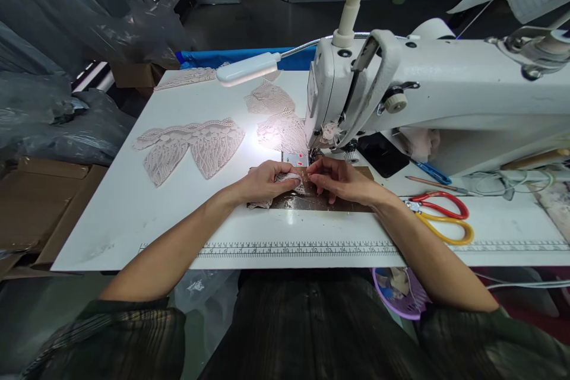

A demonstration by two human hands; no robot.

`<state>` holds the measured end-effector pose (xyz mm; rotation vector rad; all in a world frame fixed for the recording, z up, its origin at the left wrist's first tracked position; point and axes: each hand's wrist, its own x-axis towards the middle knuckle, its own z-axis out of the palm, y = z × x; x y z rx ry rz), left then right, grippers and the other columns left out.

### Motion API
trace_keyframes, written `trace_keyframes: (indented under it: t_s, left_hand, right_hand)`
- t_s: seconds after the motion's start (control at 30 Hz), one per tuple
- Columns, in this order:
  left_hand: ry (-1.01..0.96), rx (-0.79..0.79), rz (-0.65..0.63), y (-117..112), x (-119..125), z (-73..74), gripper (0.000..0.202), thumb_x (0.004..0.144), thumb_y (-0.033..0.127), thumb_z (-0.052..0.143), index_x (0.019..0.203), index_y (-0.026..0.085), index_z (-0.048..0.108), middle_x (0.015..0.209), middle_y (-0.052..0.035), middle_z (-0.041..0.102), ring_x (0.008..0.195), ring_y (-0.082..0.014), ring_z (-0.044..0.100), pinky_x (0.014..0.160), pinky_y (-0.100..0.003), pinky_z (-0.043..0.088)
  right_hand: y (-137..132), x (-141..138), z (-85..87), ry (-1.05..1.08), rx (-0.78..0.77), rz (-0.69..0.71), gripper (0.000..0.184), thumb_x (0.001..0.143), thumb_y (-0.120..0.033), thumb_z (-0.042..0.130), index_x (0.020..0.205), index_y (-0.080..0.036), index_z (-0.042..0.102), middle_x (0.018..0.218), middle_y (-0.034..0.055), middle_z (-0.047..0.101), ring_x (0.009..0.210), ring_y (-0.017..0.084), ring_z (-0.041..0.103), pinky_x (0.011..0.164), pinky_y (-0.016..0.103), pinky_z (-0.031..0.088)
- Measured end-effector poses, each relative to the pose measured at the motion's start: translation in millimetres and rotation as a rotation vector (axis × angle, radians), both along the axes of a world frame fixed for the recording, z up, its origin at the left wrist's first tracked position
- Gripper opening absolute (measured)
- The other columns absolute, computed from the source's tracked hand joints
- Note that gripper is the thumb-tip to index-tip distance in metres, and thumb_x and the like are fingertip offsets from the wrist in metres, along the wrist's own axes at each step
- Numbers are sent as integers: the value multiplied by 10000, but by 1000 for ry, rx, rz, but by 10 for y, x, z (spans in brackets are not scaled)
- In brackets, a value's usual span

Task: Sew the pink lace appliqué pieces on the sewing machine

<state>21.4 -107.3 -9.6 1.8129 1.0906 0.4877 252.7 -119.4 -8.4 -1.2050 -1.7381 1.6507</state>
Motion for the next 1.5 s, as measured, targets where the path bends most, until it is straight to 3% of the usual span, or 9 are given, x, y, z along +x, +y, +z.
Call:
trace_keyframes:
  t_s: [0.13,0.3,0.53,0.73,0.83,0.97,1.1,1.27,1.5]
  left_hand:
    - [22,-16,-20,-2,-1,7,248,845,416,635,931,215,751,687,-3,685,613,-127,610,577,-237,492]
    - [30,-36,-45,5,-15,8,273,856,429,631,951,197,740,650,10,646,594,-113,581,581,-228,479]
    - [-144,-117,-117,-13,25,51,302,888,428,617,991,155,698,902,-39,694,835,-139,625,742,-242,507]
    - [-223,-138,-160,-49,55,112,233,861,373,631,843,142,649,662,37,524,568,-61,437,525,-181,353]
    - [-120,-164,-116,-52,28,96,242,839,367,640,744,148,600,569,69,401,497,-51,339,461,-181,261]
    - [-110,-206,-111,-37,5,63,246,854,397,647,856,151,632,610,55,470,524,-57,383,477,-179,287]
    - [-275,-194,-127,-23,30,53,336,896,472,622,890,137,650,697,18,550,581,-63,443,510,-182,339]
    - [-361,-161,-166,-43,40,69,328,870,452,681,947,134,696,804,-27,659,683,-88,558,593,-199,435]
    - [-160,141,-65,-122,90,131,171,868,323,683,836,158,713,845,-25,707,804,-131,643,768,-262,505]
  right_hand:
    - [-26,-83,46,-1,-43,-15,321,826,-405,718,1026,-181,606,732,-21,566,582,89,513,450,205,468]
    - [-18,-134,2,-50,-33,-61,291,826,-442,714,811,-200,553,579,-64,460,483,80,416,411,212,356]
    - [-155,-276,0,136,74,-111,400,911,-597,525,792,-221,455,599,-44,464,515,101,419,478,240,328]
    - [-269,-381,-79,-342,894,-338,131,922,-246,429,796,-212,435,786,49,537,619,144,427,518,286,229]
    - [-232,-365,-167,-520,1061,-333,88,879,-173,411,802,-211,430,818,74,560,618,158,418,514,301,186]
    - [-201,-341,-182,-372,922,-292,78,901,-183,434,832,-220,427,816,47,540,678,165,460,551,289,285]
    - [-214,-342,-149,7,662,-278,95,945,-236,458,856,-231,426,827,16,546,676,140,489,622,296,401]
    - [-228,-362,-159,245,400,-315,175,972,-331,505,838,-229,456,681,-38,478,562,105,437,554,277,376]
    - [-226,-395,-65,369,266,-307,318,912,-487,608,798,-221,476,718,-19,541,548,88,439,520,264,366]
